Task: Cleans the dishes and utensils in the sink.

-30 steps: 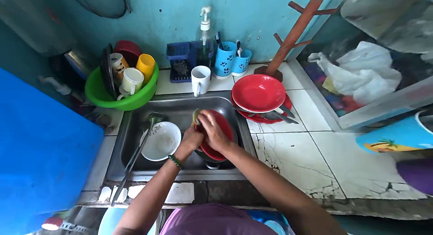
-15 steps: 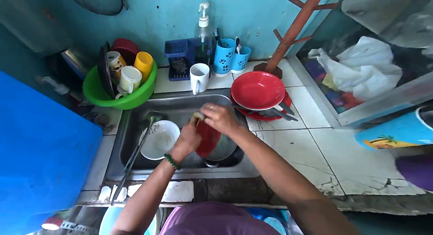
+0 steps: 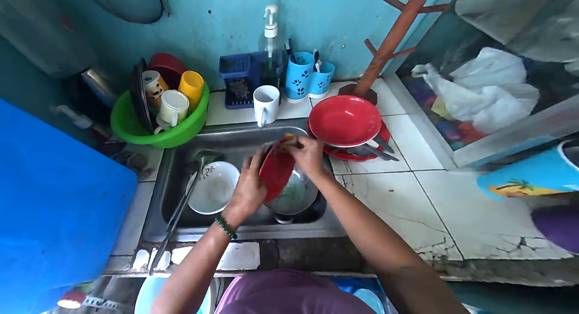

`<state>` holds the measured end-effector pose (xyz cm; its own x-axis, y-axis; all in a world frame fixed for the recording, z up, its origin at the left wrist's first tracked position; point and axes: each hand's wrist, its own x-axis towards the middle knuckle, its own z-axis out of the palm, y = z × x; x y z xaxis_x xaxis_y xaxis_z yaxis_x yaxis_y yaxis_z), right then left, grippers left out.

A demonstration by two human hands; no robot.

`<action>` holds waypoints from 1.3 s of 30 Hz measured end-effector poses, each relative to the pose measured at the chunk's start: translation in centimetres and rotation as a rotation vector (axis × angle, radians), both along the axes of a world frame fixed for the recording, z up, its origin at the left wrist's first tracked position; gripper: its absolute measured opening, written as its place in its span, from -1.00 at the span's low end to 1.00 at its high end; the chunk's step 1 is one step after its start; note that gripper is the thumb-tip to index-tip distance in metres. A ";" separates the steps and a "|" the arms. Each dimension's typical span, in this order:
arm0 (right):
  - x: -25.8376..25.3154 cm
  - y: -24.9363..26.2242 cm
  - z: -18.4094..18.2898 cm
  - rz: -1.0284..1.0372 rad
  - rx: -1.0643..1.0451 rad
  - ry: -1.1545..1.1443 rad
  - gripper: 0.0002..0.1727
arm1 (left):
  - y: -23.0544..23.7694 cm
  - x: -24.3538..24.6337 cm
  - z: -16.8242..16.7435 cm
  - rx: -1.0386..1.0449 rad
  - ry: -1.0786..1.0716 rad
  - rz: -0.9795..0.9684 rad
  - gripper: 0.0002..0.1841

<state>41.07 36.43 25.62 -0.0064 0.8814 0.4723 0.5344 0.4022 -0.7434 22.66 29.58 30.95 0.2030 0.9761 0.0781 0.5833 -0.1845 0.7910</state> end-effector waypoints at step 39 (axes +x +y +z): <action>-0.8 -2.8 -4.4 0.442 -0.466 -0.469 -0.53 | 1.9 0.7 -4.4 -0.528 -0.439 0.340 -0.46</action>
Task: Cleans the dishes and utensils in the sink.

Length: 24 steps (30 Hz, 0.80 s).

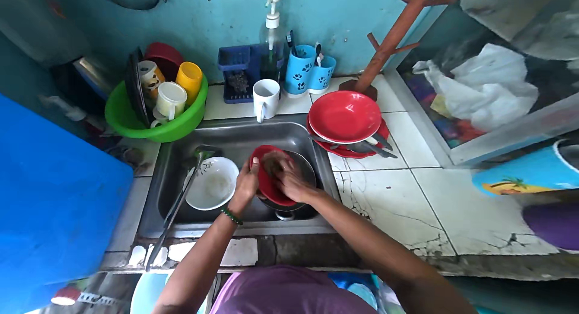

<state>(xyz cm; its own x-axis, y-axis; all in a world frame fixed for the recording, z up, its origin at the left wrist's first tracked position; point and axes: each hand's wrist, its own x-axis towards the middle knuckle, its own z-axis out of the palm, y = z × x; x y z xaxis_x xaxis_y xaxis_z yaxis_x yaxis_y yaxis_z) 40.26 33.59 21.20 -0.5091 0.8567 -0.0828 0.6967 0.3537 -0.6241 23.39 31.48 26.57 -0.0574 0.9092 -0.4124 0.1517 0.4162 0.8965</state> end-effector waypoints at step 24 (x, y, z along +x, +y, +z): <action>-0.3 1.0 9.1 0.037 0.622 0.224 -0.64 | 0.3 0.9 1.0 0.297 -0.404 -0.046 -0.82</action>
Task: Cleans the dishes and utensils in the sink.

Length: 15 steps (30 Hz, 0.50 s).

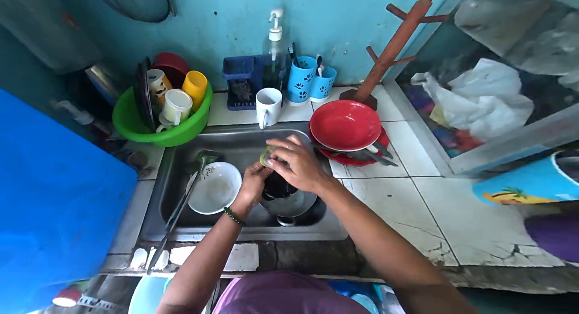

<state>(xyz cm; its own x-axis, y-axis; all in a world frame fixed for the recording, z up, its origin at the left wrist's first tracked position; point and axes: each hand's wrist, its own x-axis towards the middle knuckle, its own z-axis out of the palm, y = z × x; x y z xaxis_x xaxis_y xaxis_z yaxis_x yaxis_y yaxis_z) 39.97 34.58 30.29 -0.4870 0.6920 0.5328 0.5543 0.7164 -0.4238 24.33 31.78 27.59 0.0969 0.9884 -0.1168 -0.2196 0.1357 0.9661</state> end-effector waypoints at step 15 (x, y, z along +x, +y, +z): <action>-2.1 0.1 -0.4 -0.038 0.149 0.129 -0.83 | -1.3 -1.7 2.6 0.094 0.127 -0.131 -0.81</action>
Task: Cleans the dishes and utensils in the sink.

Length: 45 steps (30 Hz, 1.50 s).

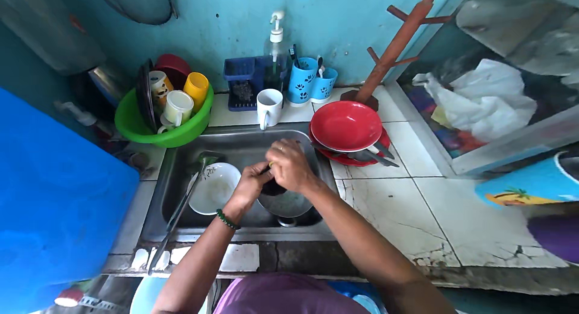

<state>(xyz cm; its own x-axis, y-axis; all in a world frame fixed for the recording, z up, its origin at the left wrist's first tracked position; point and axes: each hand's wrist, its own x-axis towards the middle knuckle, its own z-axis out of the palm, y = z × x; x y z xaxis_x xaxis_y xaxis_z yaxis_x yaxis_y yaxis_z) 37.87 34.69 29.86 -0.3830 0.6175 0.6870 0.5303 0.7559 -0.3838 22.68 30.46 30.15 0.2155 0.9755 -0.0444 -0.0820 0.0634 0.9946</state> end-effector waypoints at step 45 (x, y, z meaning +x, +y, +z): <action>14.0 4.9 -1.6 -0.698 -0.251 -0.085 -0.70 | -4.8 -6.7 -6.9 0.387 1.083 0.171 -0.70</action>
